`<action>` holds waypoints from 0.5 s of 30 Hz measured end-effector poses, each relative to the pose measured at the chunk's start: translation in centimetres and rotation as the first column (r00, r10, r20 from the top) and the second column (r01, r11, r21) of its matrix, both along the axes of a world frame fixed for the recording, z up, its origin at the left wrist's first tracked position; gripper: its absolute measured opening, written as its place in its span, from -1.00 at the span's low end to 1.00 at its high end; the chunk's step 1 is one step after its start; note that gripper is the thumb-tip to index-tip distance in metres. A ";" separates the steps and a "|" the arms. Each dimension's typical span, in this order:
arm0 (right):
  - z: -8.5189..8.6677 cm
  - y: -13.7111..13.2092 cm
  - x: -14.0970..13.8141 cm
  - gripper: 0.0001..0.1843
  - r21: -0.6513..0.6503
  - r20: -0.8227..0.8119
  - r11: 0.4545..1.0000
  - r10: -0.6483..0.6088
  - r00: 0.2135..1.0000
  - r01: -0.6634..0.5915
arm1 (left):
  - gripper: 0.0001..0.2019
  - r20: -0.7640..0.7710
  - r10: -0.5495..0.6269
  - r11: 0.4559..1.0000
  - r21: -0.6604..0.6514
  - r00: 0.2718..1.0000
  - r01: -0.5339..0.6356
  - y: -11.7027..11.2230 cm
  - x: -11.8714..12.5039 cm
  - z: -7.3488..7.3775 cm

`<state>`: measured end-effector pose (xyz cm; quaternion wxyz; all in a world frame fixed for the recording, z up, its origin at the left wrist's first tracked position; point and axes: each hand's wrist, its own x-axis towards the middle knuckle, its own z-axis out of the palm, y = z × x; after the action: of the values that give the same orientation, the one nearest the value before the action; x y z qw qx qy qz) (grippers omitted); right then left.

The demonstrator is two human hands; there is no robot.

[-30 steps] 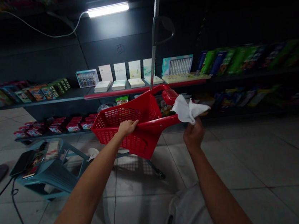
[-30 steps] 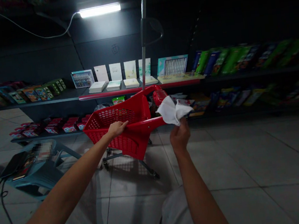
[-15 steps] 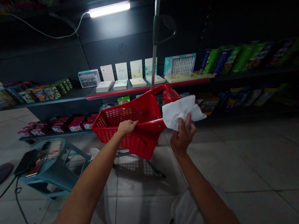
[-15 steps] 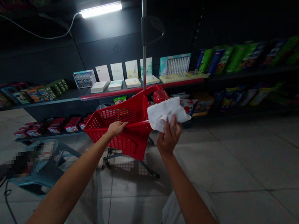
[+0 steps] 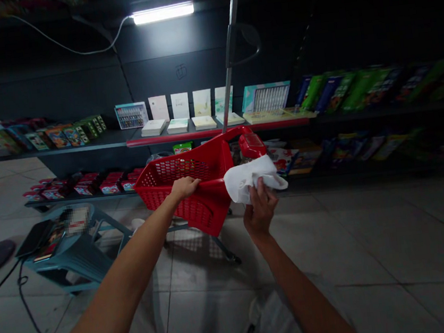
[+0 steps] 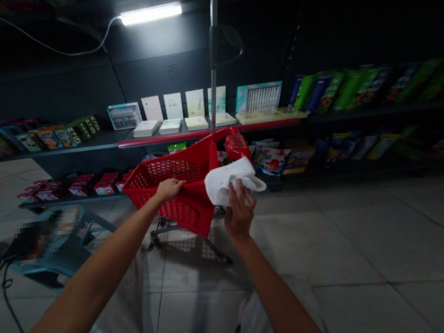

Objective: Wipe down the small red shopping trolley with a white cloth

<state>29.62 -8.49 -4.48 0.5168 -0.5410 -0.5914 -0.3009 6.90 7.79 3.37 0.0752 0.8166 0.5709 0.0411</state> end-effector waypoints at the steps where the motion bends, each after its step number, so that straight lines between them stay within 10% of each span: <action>1: -0.2 -0.1 -0.2 -0.37 -0.017 0.009 1.000 0.007 1.000 -0.006 | -0.36 -0.001 -0.002 1.000 0.002 1.000 0.002 0.0 0.0 0.0; 7: -2.2 0.1 -2.7 -0.44 -0.250 0.001 0.964 0.091 0.996 -0.088 | -0.35 0.002 -0.016 1.000 0.006 1.000 0.016 -0.3 0.0 0.1; 15: -2.7 0.9 -3.9 -0.46 -0.194 -0.066 0.969 0.142 0.988 -0.153 | -0.36 -0.009 -0.016 1.000 0.009 1.000 0.016 0.0 0.0 -0.1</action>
<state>25.67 -7.63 -7.18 0.4964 -0.5520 -0.6434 -0.1870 6.92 7.76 3.32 0.0691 0.8217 0.5643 0.0394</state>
